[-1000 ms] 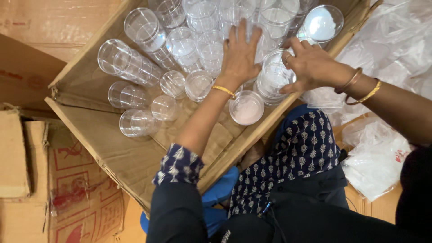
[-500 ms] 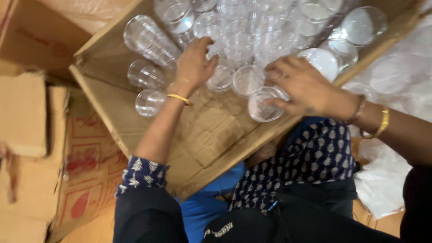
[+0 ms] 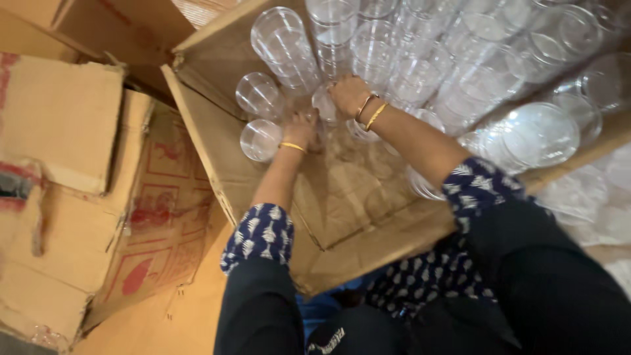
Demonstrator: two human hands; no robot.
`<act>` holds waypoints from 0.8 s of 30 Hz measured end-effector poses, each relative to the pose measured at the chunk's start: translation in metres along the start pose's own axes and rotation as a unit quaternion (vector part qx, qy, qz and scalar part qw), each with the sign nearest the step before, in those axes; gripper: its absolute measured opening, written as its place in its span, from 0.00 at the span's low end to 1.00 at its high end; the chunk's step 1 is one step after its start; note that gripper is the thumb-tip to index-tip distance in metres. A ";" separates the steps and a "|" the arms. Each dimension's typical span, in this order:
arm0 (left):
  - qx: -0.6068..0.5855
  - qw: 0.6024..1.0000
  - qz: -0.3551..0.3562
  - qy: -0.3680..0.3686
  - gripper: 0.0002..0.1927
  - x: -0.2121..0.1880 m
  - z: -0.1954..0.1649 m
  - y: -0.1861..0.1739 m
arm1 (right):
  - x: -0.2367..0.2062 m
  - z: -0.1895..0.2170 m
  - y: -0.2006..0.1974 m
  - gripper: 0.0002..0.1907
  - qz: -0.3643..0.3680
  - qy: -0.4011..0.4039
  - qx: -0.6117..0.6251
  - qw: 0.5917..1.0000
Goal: The person sits on the floor next to a large cardboard box filled with clear plastic cups. They open plastic bags, place cups into a bag, and set filled bags of cups aside, repeating the packing cycle.
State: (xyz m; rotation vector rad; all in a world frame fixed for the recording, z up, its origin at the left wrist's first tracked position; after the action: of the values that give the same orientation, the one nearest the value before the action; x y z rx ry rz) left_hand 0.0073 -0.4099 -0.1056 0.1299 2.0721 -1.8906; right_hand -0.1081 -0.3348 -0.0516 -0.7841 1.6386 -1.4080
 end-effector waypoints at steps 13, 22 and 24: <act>-0.072 0.970 0.219 0.082 0.36 -0.056 -0.041 -0.008 | 0.000 0.063 0.031 0.52 -0.107 -0.134 0.028 0.985; -0.156 0.979 0.104 0.080 0.58 -0.160 -0.068 -0.211 | -0.164 -0.078 -0.085 0.49 -0.138 -0.154 0.094 0.974; -0.149 0.977 0.045 0.144 0.58 -0.152 -0.102 -0.218 | -0.223 -0.155 -0.118 0.50 -0.216 -0.115 0.110 0.963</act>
State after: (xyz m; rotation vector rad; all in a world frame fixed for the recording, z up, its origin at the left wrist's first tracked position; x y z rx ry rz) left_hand 0.0692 -0.3116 0.1542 0.4400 2.4682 -1.5612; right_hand -0.1460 -0.0908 0.1119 -1.1730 1.1481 -1.6905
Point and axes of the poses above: each hand's wrist, its own x-axis towards the middle knuckle, its own y-axis out of the palm, z = x × y, the point moved 3 cm from there along x, towards the middle knuckle, and after that the axes turned 12 degrees about y, right-handed, at the moved point
